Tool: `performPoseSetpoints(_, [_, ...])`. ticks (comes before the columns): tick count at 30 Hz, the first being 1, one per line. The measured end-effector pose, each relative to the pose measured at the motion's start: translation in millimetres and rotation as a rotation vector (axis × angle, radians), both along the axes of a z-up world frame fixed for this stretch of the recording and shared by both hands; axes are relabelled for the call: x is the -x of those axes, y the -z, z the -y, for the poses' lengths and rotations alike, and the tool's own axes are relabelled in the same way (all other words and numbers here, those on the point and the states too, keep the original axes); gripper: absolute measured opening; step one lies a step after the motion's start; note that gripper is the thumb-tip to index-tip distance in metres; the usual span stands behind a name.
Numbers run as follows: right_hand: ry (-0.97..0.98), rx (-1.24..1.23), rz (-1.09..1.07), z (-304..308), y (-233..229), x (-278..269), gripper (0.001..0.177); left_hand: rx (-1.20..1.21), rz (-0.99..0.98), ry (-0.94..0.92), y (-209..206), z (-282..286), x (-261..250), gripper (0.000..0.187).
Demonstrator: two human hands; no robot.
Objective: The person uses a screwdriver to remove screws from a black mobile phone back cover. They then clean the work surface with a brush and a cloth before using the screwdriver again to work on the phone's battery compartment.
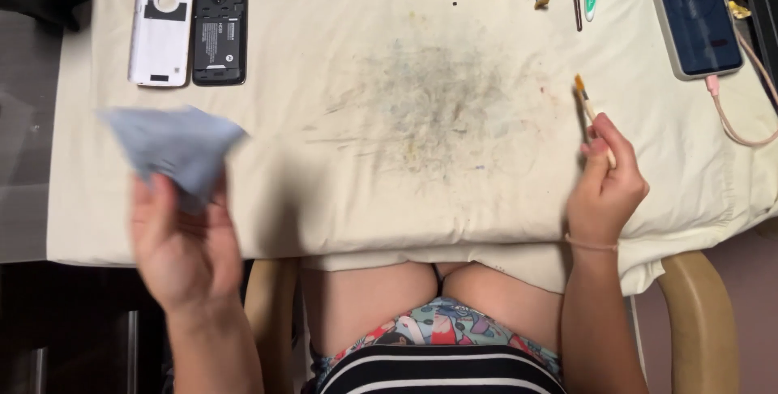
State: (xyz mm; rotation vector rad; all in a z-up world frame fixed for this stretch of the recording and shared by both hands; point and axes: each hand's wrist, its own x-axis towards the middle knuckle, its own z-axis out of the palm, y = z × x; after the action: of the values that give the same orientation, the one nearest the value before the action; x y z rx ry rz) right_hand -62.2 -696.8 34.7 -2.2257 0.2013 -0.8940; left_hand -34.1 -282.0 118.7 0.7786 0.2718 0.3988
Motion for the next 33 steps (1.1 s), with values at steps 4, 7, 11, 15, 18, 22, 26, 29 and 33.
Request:
performPoseSetpoints(4, [-0.127, 0.022, -0.050, -3, 26, -31, 0.028, 0.243, -0.014, 0.363, 55, 15, 46, 0.034])
performPoseSetpoints(7, [-0.294, 0.154, -0.062, -37, 19, -68, 0.020, 0.403, -0.026, 0.580, 89, 41, 78, 0.039])
performPoseSetpoints(11, [-0.681, -0.155, -0.185, -98, 47, -48, 0.037, 0.732, -0.109, 0.671, 106, 57, 115, 0.045])
performPoseSetpoints(15, [-1.396, 0.097, -0.046, -132, -7, -4, 0.018, 0.829, 0.007, 0.852, 105, 77, 138, 0.032])
performPoseSetpoints(18, [-1.356, 0.146, -0.143, -101, -12, -61, 0.035, 0.899, 0.038, 0.913, 110, 72, 136, 0.026])
performPoseSetpoints(22, [-0.521, -0.204, -0.021, -52, -7, -154, 0.028, 0.874, 0.096, 0.745, 122, 59, 140, 0.023])
performPoseSetpoints(26, [-0.492, -0.131, -0.041, -50, 2, -177, 0.022, 0.792, -0.002, 0.702, 157, 55, 145, 0.037])
performPoseSetpoints(29, [-0.597, 0.002, -0.005, -82, 12, -174, 0.019, 0.763, 0.038, 0.766, 174, 50, 147, 0.039])
performPoseSetpoints(33, [-0.943, -0.030, -0.092, -184, 11, -118, 0.040, 0.805, 0.142, 0.985, 148, 45, 148, 0.029])
